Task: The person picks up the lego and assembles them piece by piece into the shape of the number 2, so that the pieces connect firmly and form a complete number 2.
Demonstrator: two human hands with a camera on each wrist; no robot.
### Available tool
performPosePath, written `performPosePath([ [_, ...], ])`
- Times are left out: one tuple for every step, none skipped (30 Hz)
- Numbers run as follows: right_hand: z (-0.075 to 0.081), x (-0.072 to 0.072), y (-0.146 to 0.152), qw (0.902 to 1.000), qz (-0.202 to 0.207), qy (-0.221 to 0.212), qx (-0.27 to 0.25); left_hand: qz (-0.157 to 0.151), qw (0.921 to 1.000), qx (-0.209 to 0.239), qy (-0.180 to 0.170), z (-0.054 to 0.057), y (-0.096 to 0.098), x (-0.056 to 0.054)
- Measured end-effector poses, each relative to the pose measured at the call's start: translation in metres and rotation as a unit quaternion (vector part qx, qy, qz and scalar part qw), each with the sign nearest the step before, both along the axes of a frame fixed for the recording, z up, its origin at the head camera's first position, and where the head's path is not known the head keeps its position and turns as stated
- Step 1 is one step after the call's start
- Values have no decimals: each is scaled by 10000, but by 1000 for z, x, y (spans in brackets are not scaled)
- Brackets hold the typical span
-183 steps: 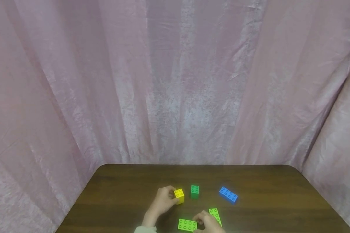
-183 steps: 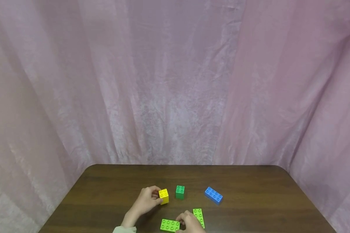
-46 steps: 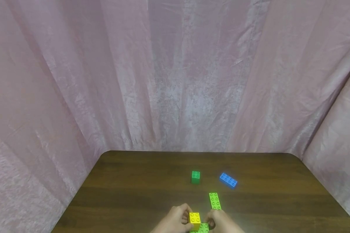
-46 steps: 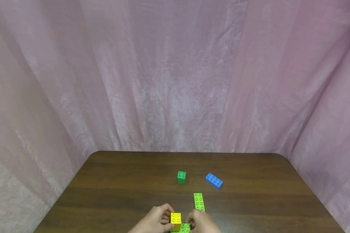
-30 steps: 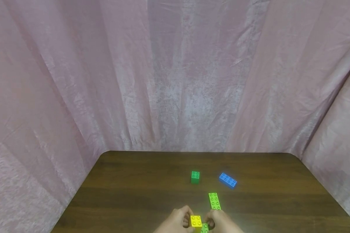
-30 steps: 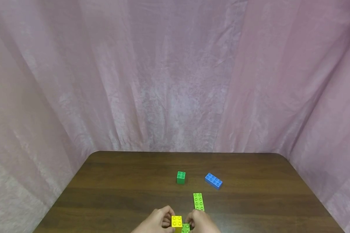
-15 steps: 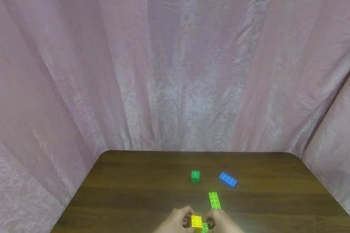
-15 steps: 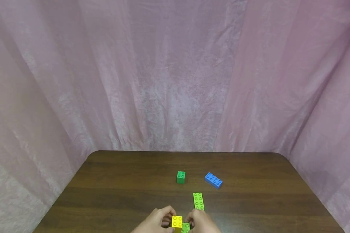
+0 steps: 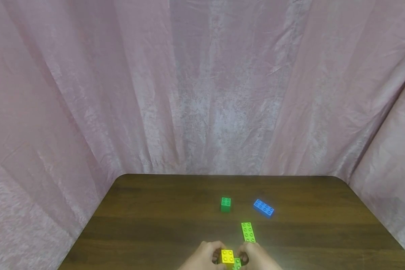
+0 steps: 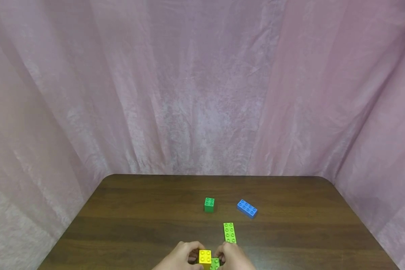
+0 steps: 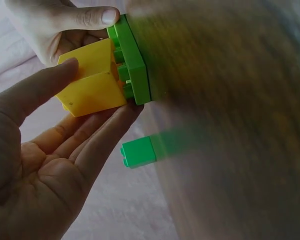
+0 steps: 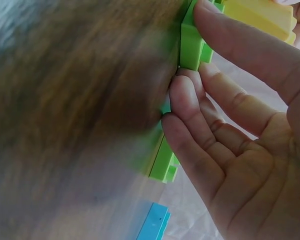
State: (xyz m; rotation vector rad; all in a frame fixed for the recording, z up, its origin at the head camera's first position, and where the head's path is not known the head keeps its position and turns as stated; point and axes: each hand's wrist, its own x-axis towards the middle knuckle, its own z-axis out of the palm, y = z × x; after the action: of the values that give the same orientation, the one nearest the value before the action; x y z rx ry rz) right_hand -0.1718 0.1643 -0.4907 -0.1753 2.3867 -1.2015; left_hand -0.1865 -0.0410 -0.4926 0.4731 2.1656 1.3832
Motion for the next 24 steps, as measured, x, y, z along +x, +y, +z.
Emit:
performPosePath([
  [0,0,0,10000,3,9,-8,47,10000,-14,-84,0,0,0],
  [0,0,0,10000,2,14,-27,79,9999,-41,-105,1,0,0],
  [0,0,0,10000,7,32,-44,132,9998,-66,-168,1,0,0],
  [0,0,-1,10000,15,47,-66,162,9996,-97,-186,2,0,0],
  [-1,0,0,9999,30,66,-78,185,9995,-128,-199,3,0,0],
  [-1,0,0,9999,42,90,-94,205,9995,-162,-200,3,0,0],
  [-1,0,0,9999,59,126,-94,216,9994,-186,-207,3,-1,0],
  [-2,-1,0,9998,68,148,-103,216,9994,-202,-189,3,-1,0],
  [-2,-1,0,9998,77,160,-100,211,9994,-207,-185,3,-1,0],
  [-2,-1,0,9998,88,178,-95,183,9995,-210,-139,3,-2,-1],
  [-2,-1,0,9997,95,200,-92,166,9996,-203,-120,3,-2,0],
  [-3,-2,0,9997,103,223,-88,153,9997,-187,-97,3,-2,0],
  [-3,-2,0,9997,107,221,-86,141,9997,-169,-76,2,-3,0],
  [-3,-2,1,9997,102,203,-98,131,9998,-164,-43,2,-3,0],
  [-3,-2,1,9997,96,180,-104,124,9998,-158,-29,2,-3,0],
  [-3,-2,1,9998,89,160,-101,117,9998,-166,-3,2,-3,0],
  [-3,-2,1,9998,77,124,-102,127,9997,-186,-10,2,-3,0],
  [-3,-2,1,9999,72,100,-99,147,9997,-206,-33,3,-3,-1],
  [-3,-3,1,9999,60,67,-94,167,9995,-241,-67,3,-2,-1],
  [-3,-3,2,9999,51,44,-83,184,9994,-280,-102,3,-2,-1],
  [-3,-3,2,10000,42,24,-62,194,9993,-299,-127,3,-2,-1],
  [-3,-3,2,10000,28,10,-48,218,9992,-307,-163,3,-2,0],
  [-3,-3,2,10000,26,10,-35,227,9991,-300,-169,3,-1,0],
  [-3,-3,3,10000,11,-8,-24,242,9991,-289,-177,3,-1,0],
])
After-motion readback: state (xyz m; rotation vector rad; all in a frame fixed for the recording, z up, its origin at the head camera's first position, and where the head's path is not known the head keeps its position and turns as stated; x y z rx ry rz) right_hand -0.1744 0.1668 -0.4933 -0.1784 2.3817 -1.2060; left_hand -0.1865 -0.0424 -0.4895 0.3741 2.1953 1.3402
